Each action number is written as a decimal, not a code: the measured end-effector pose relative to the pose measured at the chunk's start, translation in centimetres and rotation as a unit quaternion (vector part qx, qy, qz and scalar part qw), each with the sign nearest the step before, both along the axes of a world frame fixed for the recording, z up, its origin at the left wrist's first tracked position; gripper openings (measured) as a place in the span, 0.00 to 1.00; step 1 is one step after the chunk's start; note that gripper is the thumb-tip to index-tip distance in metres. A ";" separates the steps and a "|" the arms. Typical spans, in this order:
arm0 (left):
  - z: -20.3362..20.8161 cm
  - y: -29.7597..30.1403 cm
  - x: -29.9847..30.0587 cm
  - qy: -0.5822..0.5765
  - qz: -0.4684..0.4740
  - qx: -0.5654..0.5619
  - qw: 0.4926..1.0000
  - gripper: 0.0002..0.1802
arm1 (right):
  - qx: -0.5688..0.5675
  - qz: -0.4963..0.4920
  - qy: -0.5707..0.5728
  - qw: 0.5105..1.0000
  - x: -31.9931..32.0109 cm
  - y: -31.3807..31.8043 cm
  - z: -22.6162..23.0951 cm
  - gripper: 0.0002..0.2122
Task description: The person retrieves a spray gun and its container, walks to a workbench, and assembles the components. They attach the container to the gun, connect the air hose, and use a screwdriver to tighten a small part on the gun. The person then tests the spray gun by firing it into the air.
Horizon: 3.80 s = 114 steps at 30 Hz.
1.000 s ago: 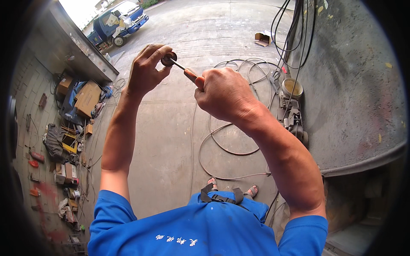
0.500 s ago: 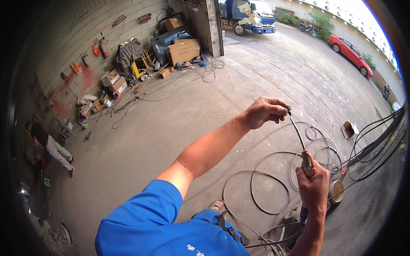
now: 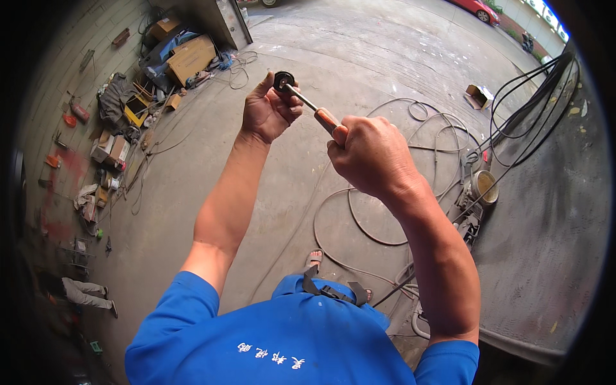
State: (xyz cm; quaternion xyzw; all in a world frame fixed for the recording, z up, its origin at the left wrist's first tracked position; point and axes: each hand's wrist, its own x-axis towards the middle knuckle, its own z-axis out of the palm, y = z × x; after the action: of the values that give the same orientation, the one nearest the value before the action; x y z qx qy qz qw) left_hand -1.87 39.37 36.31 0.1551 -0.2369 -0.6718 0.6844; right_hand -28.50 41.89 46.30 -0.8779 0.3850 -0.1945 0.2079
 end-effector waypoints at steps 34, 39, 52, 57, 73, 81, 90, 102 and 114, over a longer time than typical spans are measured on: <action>-2.5 -3.7 -2.8 0.032 -0.134 -0.028 0.990 0.24 | 0.011 -0.091 -0.078 0.993 -6.8 0.2 -7.0 0.12; -6.7 -2.2 -9.1 -0.049 -0.167 0.002 0.985 0.23 | 0.107 -0.225 -0.242 0.938 -14.6 5.4 -15.1 0.12; -17.2 13.2 -46.2 -0.417 -0.353 -0.013 0.837 0.21 | 0.058 -0.343 -0.729 0.589 -31.2 18.1 -19.3 0.17; -15.2 15.0 -51.4 -0.433 -0.418 0.060 0.797 0.22 | -0.038 -0.396 -0.631 0.666 -34.5 20.8 -21.3 0.19; -4.3 8.3 -64.9 -0.009 -0.784 0.016 0.620 0.34 | -0.018 -0.623 -0.489 0.610 -34.4 24.2 -16.9 0.14; 0.5 8.0 -68.2 0.040 -0.761 -0.173 0.624 0.33 | -0.063 -0.624 -0.583 0.517 -28.1 23.9 -17.6 0.18; 5.3 11.8 -65.8 0.228 -0.875 -0.124 0.408 0.29 | -0.253 -0.696 -0.445 0.504 -24.1 22.9 -19.3 0.20; 7.9 17.9 -58.4 0.154 -0.834 -0.076 0.524 0.20 | -0.129 -0.581 -0.625 0.505 -16.7 30.9 -12.5 0.12; 4.4 16.4 -63.3 0.216 -0.829 -0.105 0.505 0.18 | -0.099 -0.625 -0.641 0.434 -19.1 32.2 -18.5 0.23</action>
State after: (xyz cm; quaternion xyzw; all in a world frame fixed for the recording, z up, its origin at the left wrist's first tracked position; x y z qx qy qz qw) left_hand -65.13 55.80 40.71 -0.3346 -0.1710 -0.9155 -0.1435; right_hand -47.63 74.10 27.76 -0.0364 0.5635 -0.8153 0.1281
